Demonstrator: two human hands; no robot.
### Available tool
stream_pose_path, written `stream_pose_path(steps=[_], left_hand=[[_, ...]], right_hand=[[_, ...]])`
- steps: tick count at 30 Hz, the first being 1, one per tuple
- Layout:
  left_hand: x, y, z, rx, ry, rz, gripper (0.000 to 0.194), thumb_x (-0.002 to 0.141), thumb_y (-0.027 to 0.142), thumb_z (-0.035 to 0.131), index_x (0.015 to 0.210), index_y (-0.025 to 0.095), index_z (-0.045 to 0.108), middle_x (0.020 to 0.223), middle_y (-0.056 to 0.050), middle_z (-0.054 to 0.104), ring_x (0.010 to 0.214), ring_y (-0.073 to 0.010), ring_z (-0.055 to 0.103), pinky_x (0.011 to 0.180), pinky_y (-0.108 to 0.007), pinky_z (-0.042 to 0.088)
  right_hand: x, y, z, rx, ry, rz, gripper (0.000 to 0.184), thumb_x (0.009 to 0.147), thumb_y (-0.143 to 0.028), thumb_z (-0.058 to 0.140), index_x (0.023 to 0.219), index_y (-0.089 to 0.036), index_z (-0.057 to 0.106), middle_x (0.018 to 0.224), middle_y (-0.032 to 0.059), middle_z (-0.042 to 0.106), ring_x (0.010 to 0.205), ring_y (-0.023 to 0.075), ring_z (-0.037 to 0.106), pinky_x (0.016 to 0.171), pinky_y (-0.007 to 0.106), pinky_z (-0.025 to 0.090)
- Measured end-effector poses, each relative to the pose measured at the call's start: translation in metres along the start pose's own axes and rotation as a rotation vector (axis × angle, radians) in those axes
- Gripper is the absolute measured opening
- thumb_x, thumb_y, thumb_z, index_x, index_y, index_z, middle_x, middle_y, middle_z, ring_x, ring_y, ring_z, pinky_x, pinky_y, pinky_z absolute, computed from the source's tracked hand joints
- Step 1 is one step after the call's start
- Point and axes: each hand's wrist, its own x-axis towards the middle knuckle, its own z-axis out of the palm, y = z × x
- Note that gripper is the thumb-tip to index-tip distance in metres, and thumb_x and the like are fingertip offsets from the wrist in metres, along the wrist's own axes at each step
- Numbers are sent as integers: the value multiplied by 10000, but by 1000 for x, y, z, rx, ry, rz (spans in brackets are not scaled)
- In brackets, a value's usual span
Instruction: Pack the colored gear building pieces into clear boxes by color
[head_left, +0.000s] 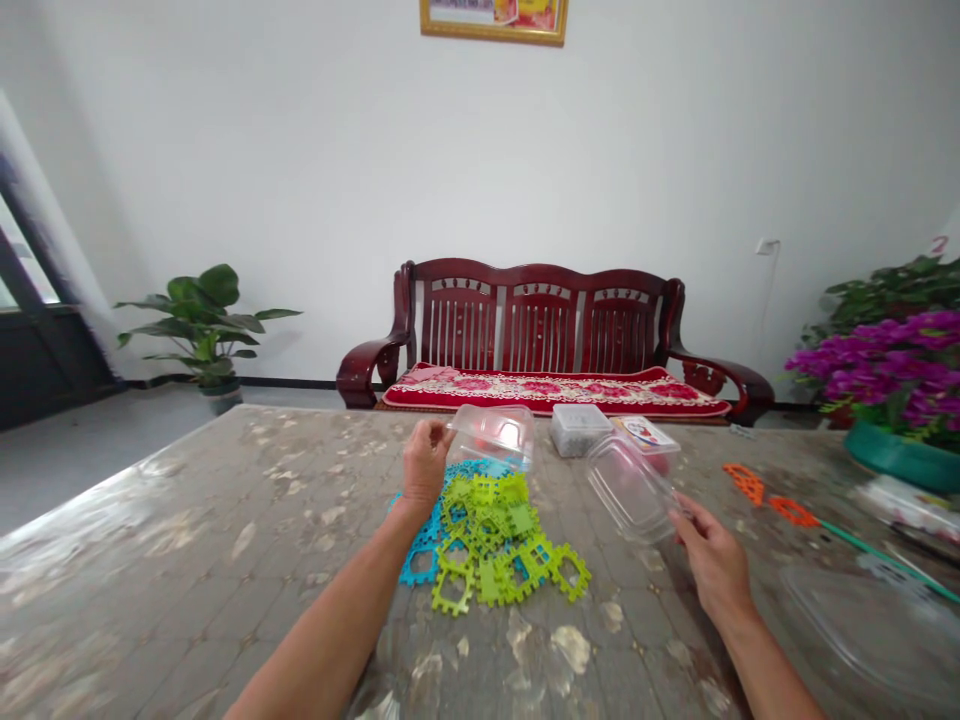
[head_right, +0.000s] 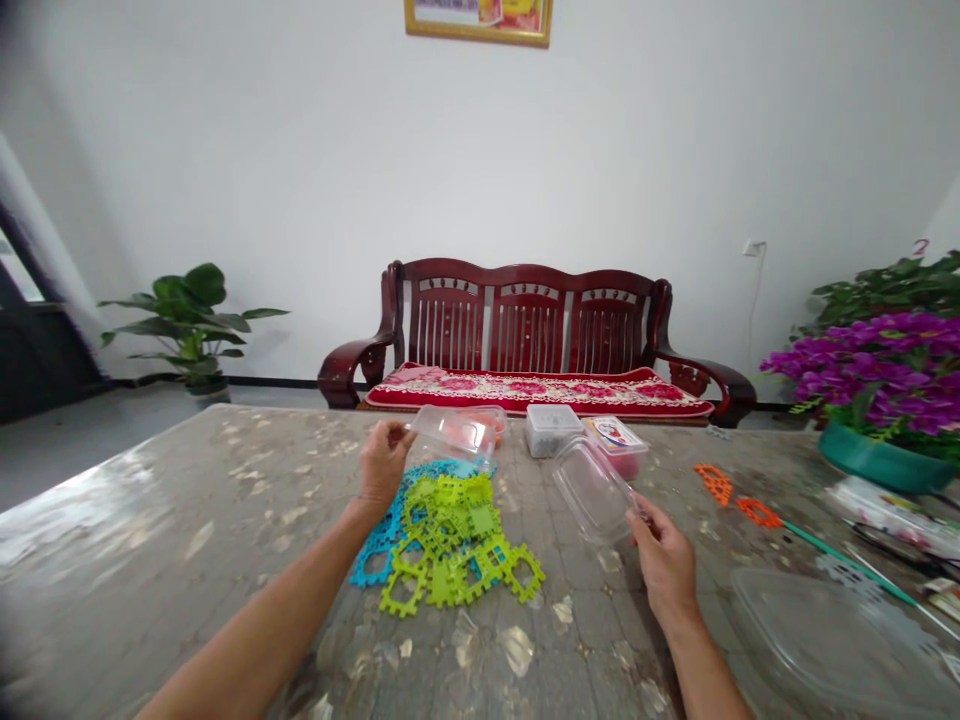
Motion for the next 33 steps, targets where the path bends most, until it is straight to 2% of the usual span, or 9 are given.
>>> stream_pose_path(steps=[4, 10, 15, 17, 19, 23, 27, 31, 33], left_hand=[[-10, 25, 15, -29, -107, -4, 80, 903, 284, 584, 884, 210, 559, 799, 3, 631, 749, -166, 634, 752, -272, 521], [-43, 67, 68, -16, -370, -45, 80, 894, 224, 594, 821, 196, 579, 634, 57, 566, 609, -128, 591, 600, -206, 425], [-60, 87, 112, 55, -555, -120, 45, 869, 147, 647, 896, 182, 638, 693, 20, 632, 711, -162, 628, 673, -243, 447], [-66, 88, 125, 76, -630, -155, 32, 908, 184, 647, 932, 168, 659, 784, -13, 673, 789, -183, 658, 736, -285, 498], [-71, 87, 135, 86, -699, -179, 144, 957, 265, 633, 1044, 153, 662, 971, -50, 696, 889, -198, 674, 805, -350, 552], [-75, 80, 142, 84, -778, -188, 330, 980, 352, 620, 1256, 173, 597, 1264, -94, 624, 1055, -232, 654, 893, -443, 576], [-76, 77, 138, 70, -785, -173, 329, 974, 352, 630, 1248, 171, 602, 1252, -91, 631, 1049, -231, 656, 894, -442, 573], [-80, 80, 134, 52, -759, -127, 340, 1053, 360, 409, 1073, 150, 676, 1100, -120, 710, 1051, -255, 664, 959, -438, 520], [-84, 83, 134, 38, -745, -85, 375, 1048, 349, 355, 1096, 162, 676, 1135, -141, 716, 1135, -277, 638, 1025, -427, 472]], right_hand=[[-1, -6, -2, -12, 115, -61, 684, 607, -582, 670, 1105, -116, 725, 810, 62, 718, 641, 201, 595, 618, 322, 470], [-10, -18, -13, -42, 255, -344, 444, 749, -543, 639, 957, -157, 707, 946, 110, 722, 824, 234, 643, 784, 363, 510], [-21, -29, -15, -214, 74, -719, 246, 870, -434, 595, 876, -213, 704, 948, 89, 702, 912, 236, 645, 836, 377, 517], [-21, -27, -14, -298, -41, -801, 185, 876, -378, 597, 883, -234, 712, 948, 77, 707, 928, 235, 655, 876, 389, 520], [-19, -23, -13, -369, -123, -818, 151, 873, -331, 588, 886, -243, 710, 962, 71, 710, 953, 235, 662, 902, 390, 522], [-17, -14, -16, -472, -209, -755, 133, 846, -259, 558, 870, -244, 688, 987, 68, 704, 985, 238, 665, 910, 381, 525], [-20, -19, -19, -534, -250, -748, 159, 803, -210, 537, 862, -246, 679, 979, 58, 694, 976, 233, 656, 909, 369, 512], [-27, -31, -20, -612, -319, -745, 207, 774, -191, 529, 889, -247, 692, 1009, 57, 686, 1003, 246, 621, 931, 392, 478], [-30, -37, -22, -658, -379, -726, 225, 767, -190, 538, 903, -251, 706, 1017, 56, 690, 997, 256, 606, 923, 408, 463]])
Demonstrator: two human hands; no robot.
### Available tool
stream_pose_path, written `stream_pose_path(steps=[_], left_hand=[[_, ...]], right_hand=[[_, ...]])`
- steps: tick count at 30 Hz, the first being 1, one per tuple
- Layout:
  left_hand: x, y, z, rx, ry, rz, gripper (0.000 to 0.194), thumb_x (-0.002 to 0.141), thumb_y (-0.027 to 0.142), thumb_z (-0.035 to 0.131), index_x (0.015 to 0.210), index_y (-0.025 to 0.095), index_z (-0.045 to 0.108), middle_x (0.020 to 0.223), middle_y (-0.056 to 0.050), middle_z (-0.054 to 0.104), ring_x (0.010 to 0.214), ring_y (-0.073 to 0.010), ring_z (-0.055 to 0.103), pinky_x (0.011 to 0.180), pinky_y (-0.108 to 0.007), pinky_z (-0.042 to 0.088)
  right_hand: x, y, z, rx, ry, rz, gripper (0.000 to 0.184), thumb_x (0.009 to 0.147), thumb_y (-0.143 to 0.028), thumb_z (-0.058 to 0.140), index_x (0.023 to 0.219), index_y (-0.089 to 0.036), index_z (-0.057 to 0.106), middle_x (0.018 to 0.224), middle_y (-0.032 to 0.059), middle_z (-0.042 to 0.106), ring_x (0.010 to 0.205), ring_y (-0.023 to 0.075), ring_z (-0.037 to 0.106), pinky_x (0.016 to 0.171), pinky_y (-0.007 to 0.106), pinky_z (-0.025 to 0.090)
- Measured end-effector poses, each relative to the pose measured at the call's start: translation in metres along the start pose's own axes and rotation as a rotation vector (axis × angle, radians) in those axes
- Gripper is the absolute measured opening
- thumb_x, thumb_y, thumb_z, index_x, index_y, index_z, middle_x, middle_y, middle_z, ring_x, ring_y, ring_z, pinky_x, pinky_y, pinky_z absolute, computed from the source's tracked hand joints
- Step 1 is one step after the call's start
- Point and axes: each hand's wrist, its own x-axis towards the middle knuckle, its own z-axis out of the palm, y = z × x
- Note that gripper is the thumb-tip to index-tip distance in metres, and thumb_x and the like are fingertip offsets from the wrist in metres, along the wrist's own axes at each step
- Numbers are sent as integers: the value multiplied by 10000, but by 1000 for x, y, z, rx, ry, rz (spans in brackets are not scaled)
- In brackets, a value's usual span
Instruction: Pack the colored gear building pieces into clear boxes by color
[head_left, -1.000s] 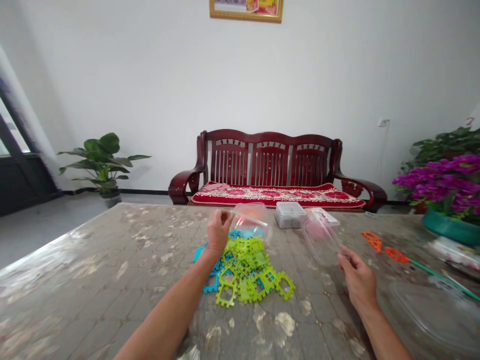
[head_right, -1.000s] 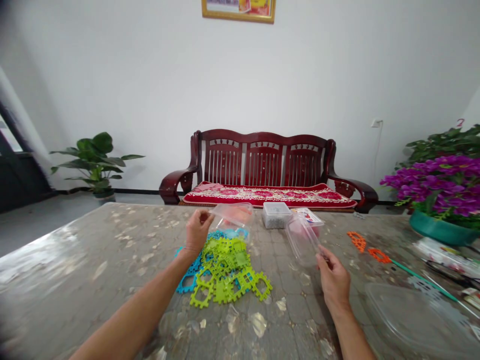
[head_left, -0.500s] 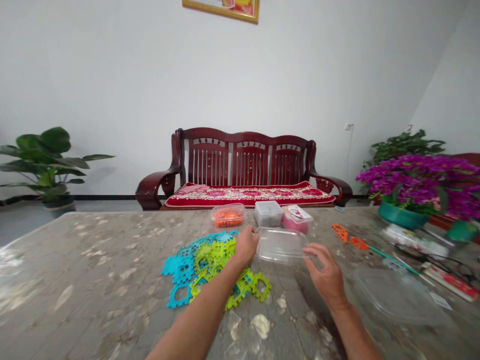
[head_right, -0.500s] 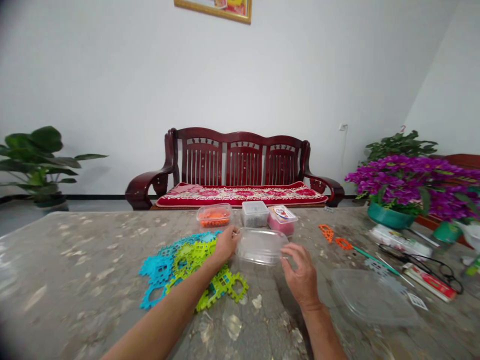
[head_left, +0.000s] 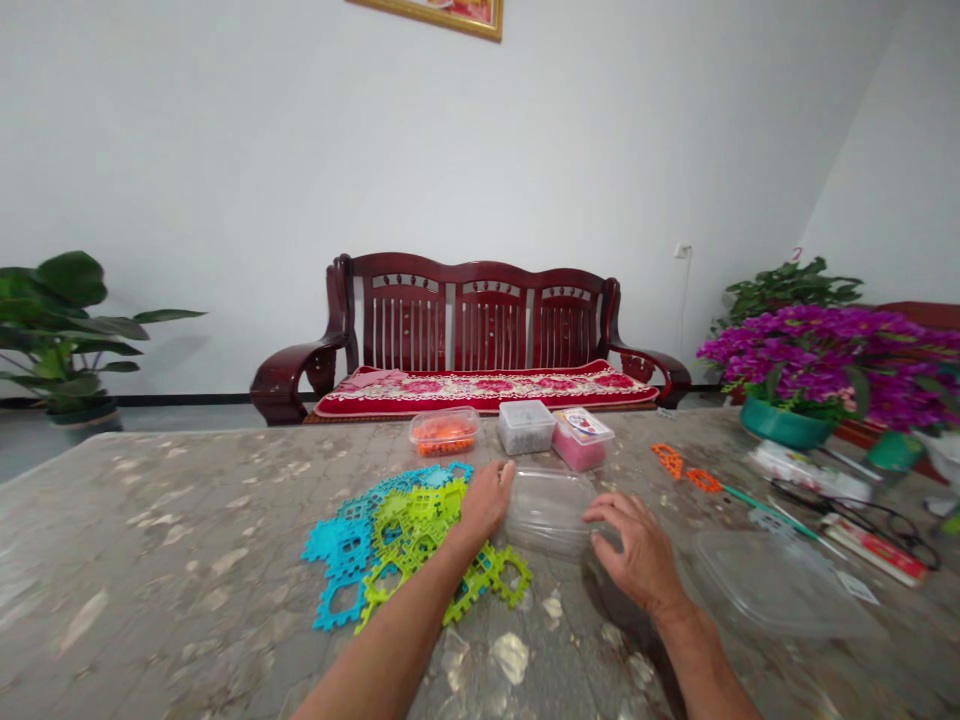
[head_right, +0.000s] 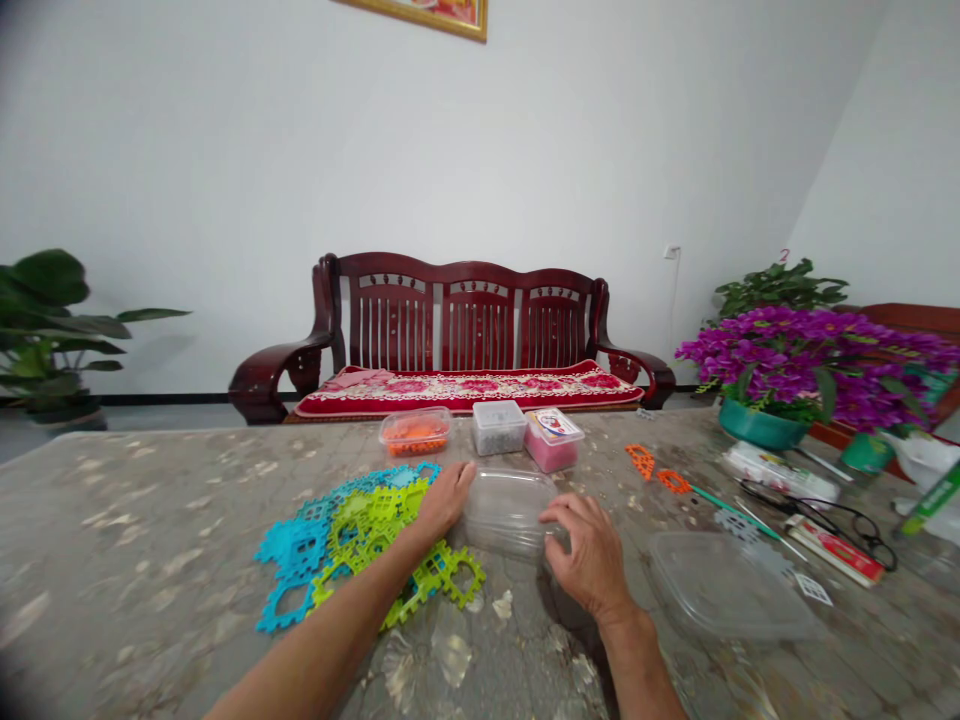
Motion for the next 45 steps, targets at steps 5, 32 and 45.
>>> stream_pose_path(steps=[5, 32, 45], left_hand=[[-1, 2, 10, 7, -5, 124, 386, 961, 295, 482, 1312, 174, 588, 1352, -139, 635, 1313, -263, 544, 1141, -385, 380], [-10, -4, 7, 208, -155, 437, 497, 972, 199, 363, 1448, 96, 463, 1500, -178, 509, 1417, -254, 454, 1202, -434, 356], [-22, 18, -13, 358, -159, 315, 521, 1033, 331, 343, 1503, 111, 387, 1586, -177, 391, 1467, -294, 381, 1177, -483, 361]], right_hand=[[1, -2, -4, 42, -66, 12, 254, 890, -307, 499, 995, -272, 728, 1052, 48, 700, 1005, 255, 603, 915, 418, 456], [22, -7, 53, -352, -156, 16, 534, 968, -395, 441, 1375, -63, 538, 1388, 210, 566, 1289, 333, 499, 1097, 468, 394], [40, -33, 25, -313, -450, 226, 646, 988, -513, 379, 1510, -135, 425, 1602, 142, 360, 1485, 354, 290, 1189, 566, 240]])
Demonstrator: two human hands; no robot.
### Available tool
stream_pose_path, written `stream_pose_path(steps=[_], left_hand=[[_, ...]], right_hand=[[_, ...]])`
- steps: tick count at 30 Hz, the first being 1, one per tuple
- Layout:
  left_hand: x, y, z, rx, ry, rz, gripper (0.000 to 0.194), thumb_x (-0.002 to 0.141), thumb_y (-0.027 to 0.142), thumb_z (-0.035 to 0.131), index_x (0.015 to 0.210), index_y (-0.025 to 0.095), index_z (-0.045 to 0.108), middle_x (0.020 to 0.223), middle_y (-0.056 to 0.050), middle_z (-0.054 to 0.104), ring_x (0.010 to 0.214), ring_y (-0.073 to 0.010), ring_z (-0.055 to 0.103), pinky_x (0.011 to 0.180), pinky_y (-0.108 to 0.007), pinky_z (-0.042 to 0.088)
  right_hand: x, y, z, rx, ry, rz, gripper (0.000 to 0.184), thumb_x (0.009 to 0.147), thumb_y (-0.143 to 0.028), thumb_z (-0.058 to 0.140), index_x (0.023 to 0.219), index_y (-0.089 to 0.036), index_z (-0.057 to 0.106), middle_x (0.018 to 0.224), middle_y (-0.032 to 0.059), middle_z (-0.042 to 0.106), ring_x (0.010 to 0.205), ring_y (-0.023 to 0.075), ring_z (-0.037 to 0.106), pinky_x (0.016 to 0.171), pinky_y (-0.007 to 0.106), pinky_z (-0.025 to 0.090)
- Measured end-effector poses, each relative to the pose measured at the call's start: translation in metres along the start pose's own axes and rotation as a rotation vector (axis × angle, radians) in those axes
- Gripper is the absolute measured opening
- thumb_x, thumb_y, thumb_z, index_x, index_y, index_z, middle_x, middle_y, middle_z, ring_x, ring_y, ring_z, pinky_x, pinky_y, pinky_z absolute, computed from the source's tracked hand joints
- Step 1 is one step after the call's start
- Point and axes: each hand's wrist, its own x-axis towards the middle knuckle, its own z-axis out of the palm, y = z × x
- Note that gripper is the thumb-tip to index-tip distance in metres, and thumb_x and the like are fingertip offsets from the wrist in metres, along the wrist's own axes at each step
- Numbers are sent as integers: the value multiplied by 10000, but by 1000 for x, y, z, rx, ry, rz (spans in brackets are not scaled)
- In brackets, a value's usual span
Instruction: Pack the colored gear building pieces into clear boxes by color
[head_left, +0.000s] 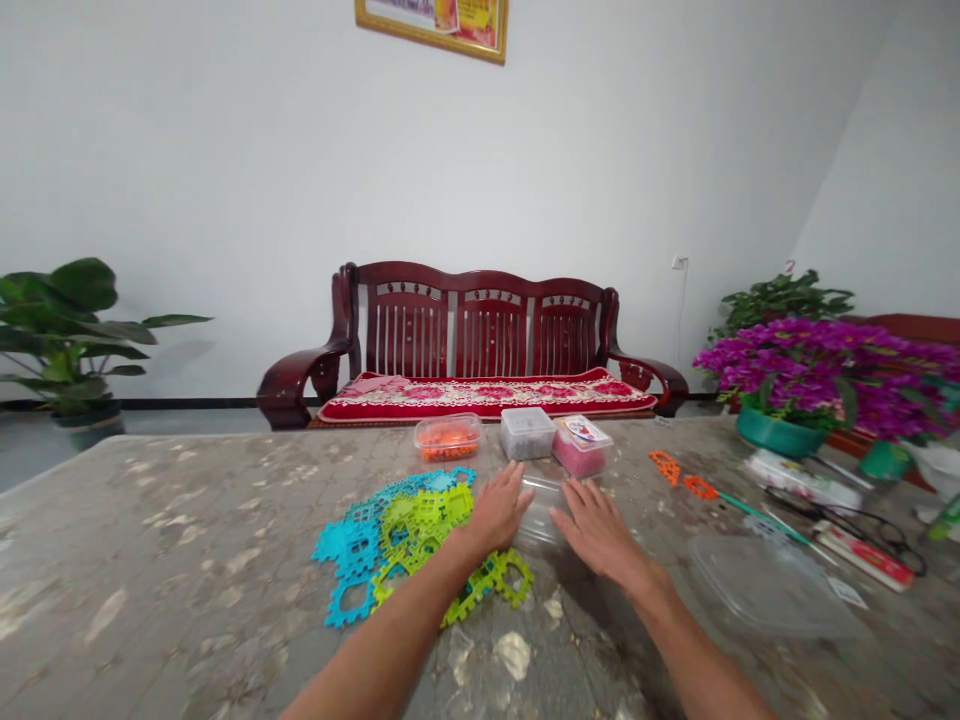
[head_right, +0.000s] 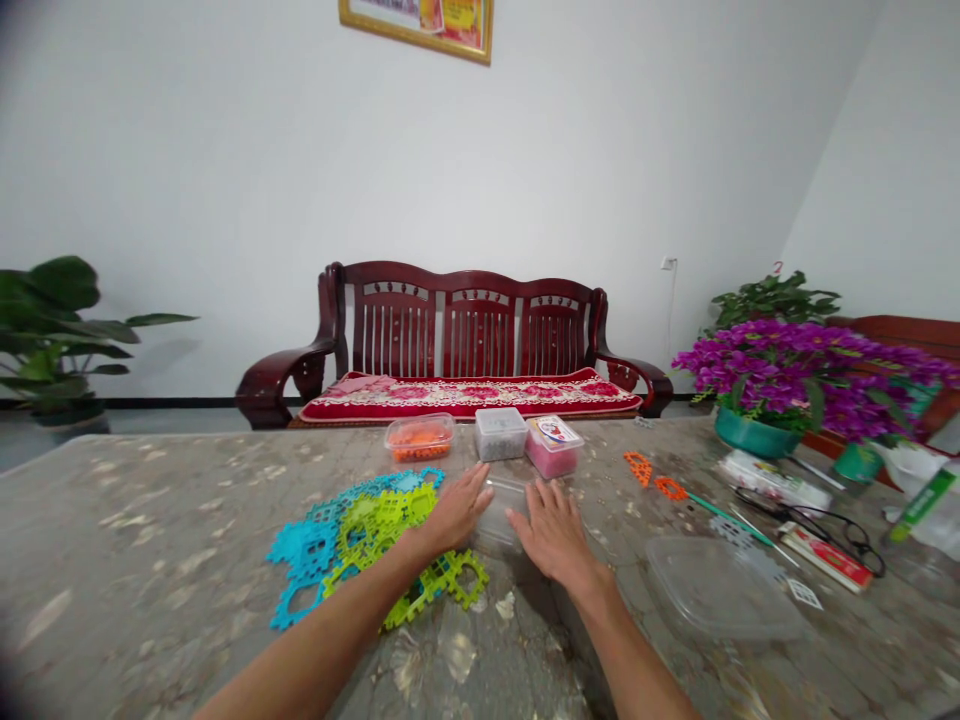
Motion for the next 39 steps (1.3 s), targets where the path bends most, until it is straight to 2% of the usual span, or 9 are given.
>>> stream_pose_path(steps=[4, 7, 13, 18, 22, 26, 30, 33, 39], left_hand=[[-36, 0, -15, 48, 38, -62, 516, 1022, 345, 387, 1496, 142, 406, 1580, -174, 403, 1483, -313, 345, 1203, -540, 294], [-78, -1, -25, 153, 2, -87, 549, 986, 372, 473, 1501, 186, 427, 1563, -138, 443, 1484, -345, 332, 1203, -586, 276], [-136, -13, -31, 264, -246, -1, 724, 863, 484, 661, 1521, 314, 409, 1623, -125, 329, 1516, -393, 211, 1202, -682, 145], [-133, -26, -19, 289, -237, 86, 648, 912, 386, 620, 1520, 351, 399, 1634, -103, 301, 1521, -363, 216, 1211, -642, 188], [-123, -27, -14, 312, -223, 135, 658, 916, 285, 605, 1528, 364, 377, 1621, -86, 342, 1510, -338, 271, 1209, -595, 248], [-113, -30, -21, 327, -164, 155, 652, 939, 351, 580, 1544, 372, 336, 1627, -67, 336, 1509, -318, 283, 1209, -580, 252], [-101, -44, -28, 405, -37, -21, 609, 944, 484, 561, 1514, 324, 423, 1617, -110, 351, 1512, -379, 246, 1196, -644, 176], [-95, -57, -26, 448, -29, -139, 574, 959, 482, 544, 1494, 289, 466, 1585, -150, 401, 1470, -387, 344, 1177, -633, 219], [-97, -72, -11, 463, 42, -77, 543, 958, 432, 552, 1482, 308, 483, 1578, -124, 419, 1455, -368, 381, 1180, -585, 263]], right_hand=[[-5, -26, 0, 3, 136, -203, 595, 956, -431, 492, 1508, -213, 438, 1606, 87, 368, 1503, 320, 255, 1221, 548, 170], [-9, -35, 13, 23, 122, -333, 512, 947, -241, 482, 1458, -234, 505, 1549, 70, 468, 1451, 268, 368, 1205, 475, 253], [-16, 9, 25, -16, 153, -271, 558, 899, -99, 444, 1437, -226, 525, 1534, 66, 488, 1414, 250, 424, 1176, 460, 299], [-19, 70, 12, -90, 157, -172, 664, 829, 24, 368, 1399, -257, 559, 1498, 34, 535, 1425, 222, 417, 1201, 499, 228], [-13, 96, 2, -161, 140, 71, 703, 750, 78, 378, 1354, -208, 594, 1469, 82, 561, 1407, 260, 441, 1174, 518, 262], [-5, 91, -2, -167, 151, 151, 635, 762, 29, 435, 1341, -176, 601, 1457, 119, 565, 1393, 302, 447, 1145, 505, 302], [-2, 74, 3, -155, 192, 151, 573, 823, -127, 547, 1394, -160, 545, 1464, 137, 549, 1352, 304, 470, 1112, 455, 338], [-5, 69, 6, -182, 253, 153, 492, 865, -184, 560, 1357, -190, 568, 1374, 129, 609, 1229, 290, 541, 1011, 416, 401], [-11, 77, 2, -278, 423, 174, 272, 890, -172, 543, 1120, -200, 686, 1044, 131, 676, 1003, 303, 550, 837, 409, 405]])
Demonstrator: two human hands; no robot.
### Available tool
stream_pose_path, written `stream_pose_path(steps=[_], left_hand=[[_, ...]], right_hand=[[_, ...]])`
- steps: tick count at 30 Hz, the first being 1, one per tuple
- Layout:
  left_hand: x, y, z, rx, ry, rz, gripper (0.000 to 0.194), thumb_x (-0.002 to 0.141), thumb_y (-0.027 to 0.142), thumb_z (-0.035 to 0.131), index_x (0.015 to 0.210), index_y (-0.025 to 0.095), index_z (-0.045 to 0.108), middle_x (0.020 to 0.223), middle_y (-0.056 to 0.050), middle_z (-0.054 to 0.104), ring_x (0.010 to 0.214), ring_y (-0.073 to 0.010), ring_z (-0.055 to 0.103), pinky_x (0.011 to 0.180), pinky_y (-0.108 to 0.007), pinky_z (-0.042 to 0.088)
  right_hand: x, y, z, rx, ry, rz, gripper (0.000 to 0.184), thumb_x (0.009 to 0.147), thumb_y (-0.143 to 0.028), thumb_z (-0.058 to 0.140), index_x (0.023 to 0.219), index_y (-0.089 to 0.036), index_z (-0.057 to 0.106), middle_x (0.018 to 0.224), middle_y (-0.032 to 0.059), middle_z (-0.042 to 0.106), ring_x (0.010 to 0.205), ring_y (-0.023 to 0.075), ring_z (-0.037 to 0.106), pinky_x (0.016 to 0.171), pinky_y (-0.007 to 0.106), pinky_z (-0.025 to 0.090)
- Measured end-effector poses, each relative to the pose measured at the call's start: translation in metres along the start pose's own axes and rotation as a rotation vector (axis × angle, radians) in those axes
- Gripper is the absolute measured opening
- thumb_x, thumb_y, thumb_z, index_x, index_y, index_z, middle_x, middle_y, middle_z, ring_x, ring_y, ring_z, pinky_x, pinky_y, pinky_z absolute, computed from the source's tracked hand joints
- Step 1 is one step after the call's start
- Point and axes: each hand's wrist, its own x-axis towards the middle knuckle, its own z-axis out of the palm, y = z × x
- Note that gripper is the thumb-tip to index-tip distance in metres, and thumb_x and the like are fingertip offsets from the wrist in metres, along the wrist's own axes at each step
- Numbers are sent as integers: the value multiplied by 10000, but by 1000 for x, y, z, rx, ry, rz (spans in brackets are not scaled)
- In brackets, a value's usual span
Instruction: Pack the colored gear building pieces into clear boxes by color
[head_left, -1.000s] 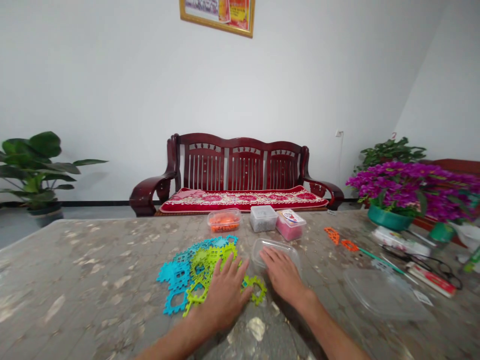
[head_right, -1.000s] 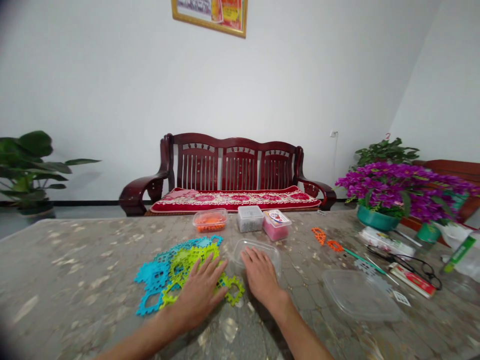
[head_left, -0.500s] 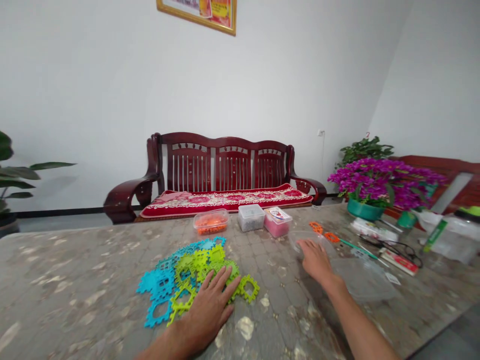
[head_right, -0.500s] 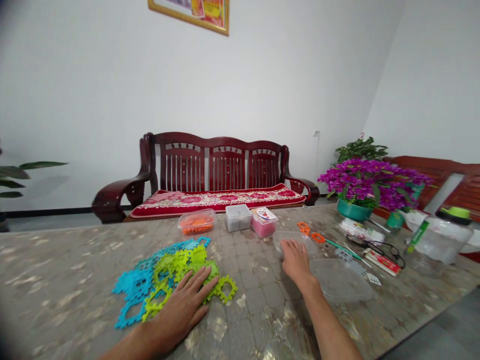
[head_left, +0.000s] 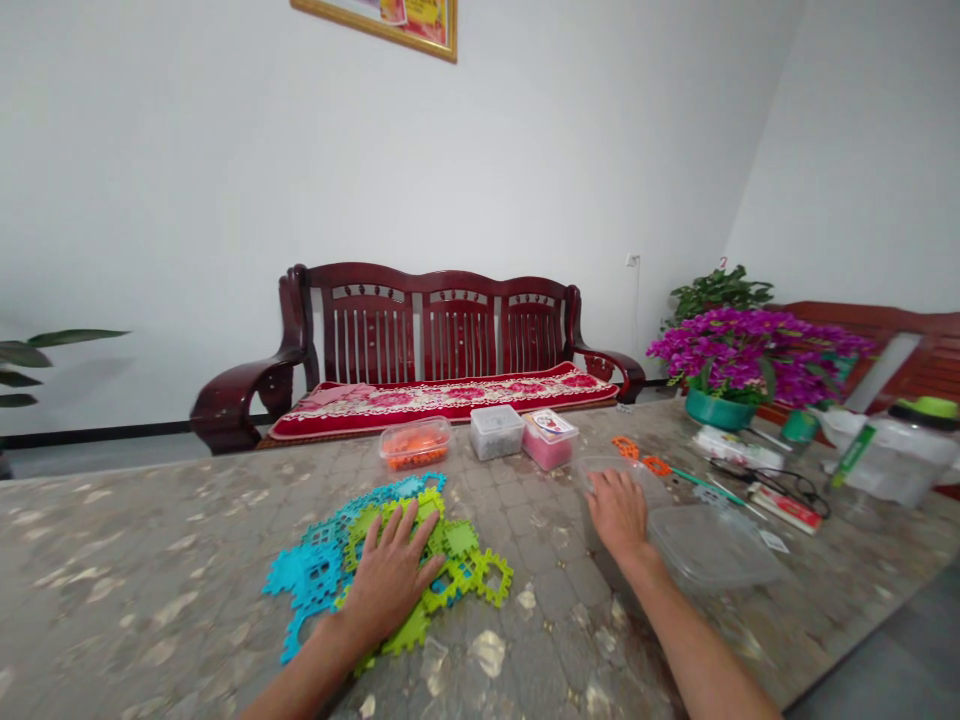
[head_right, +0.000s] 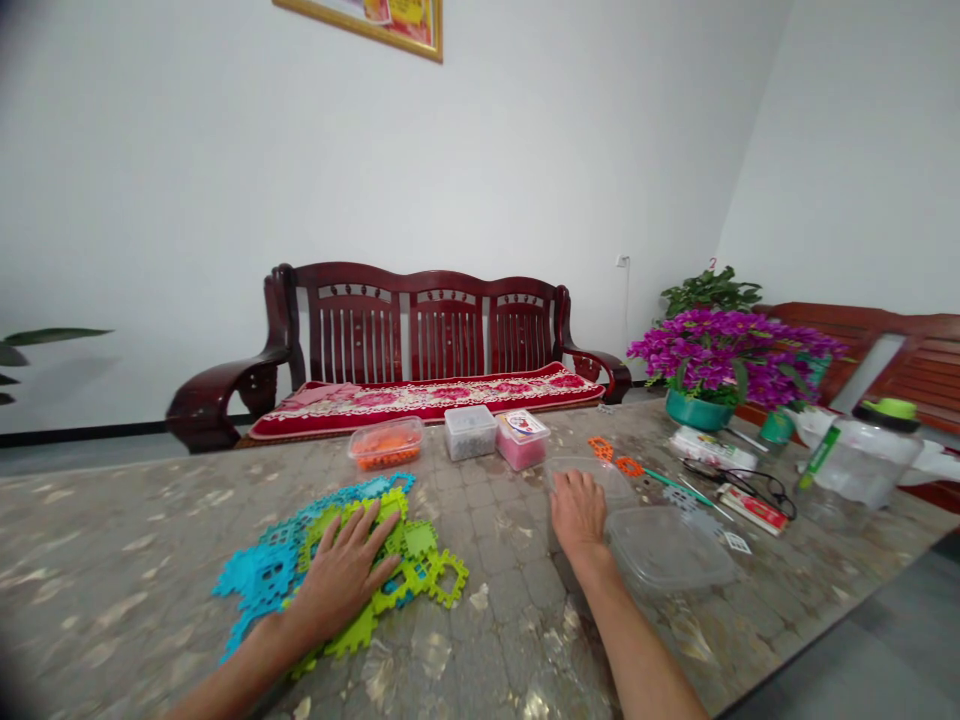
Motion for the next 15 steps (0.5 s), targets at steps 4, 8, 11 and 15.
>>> stream_pose_path(steps=[4, 8, 11, 15], left_hand=[[0, 0, 6, -12, 56, 23, 538, 947, 419, 557, 1469, 298, 505, 1564, -115, 444, 1442, -375, 398, 1177, -585, 278], [1, 0, 5, 40, 38, 27, 543, 946, 413, 558, 1472, 291, 503, 1561, -110, 448, 1438, -374, 406, 1175, -577, 283], [1, 0, 6, 81, 32, 35, 545, 951, 416, 546, 1477, 285, 497, 1560, -111, 447, 1437, -376, 407, 1169, -575, 288], [1, -1, 8, 94, 46, 53, 537, 952, 413, 542, 1474, 293, 500, 1557, -107, 454, 1437, -374, 408, 1167, -574, 286]], right_hand=[[4, 3, -6, 21, 10, -39, 281, 930, -158, 475, 1073, -224, 707, 990, 111, 670, 960, 272, 534, 831, 387, 379], [4, 0, -23, 40, 47, -90, 320, 971, -171, 424, 1099, -216, 714, 993, 112, 658, 979, 269, 518, 858, 374, 355], [-5, 1, -45, 46, 149, -108, 326, 992, -177, 411, 1108, -206, 714, 966, 108, 657, 960, 262, 517, 854, 364, 338], [-32, 17, -72, -19, 275, -62, 294, 993, -203, 439, 1089, -205, 716, 910, 97, 663, 897, 251, 514, 814, 366, 329]])
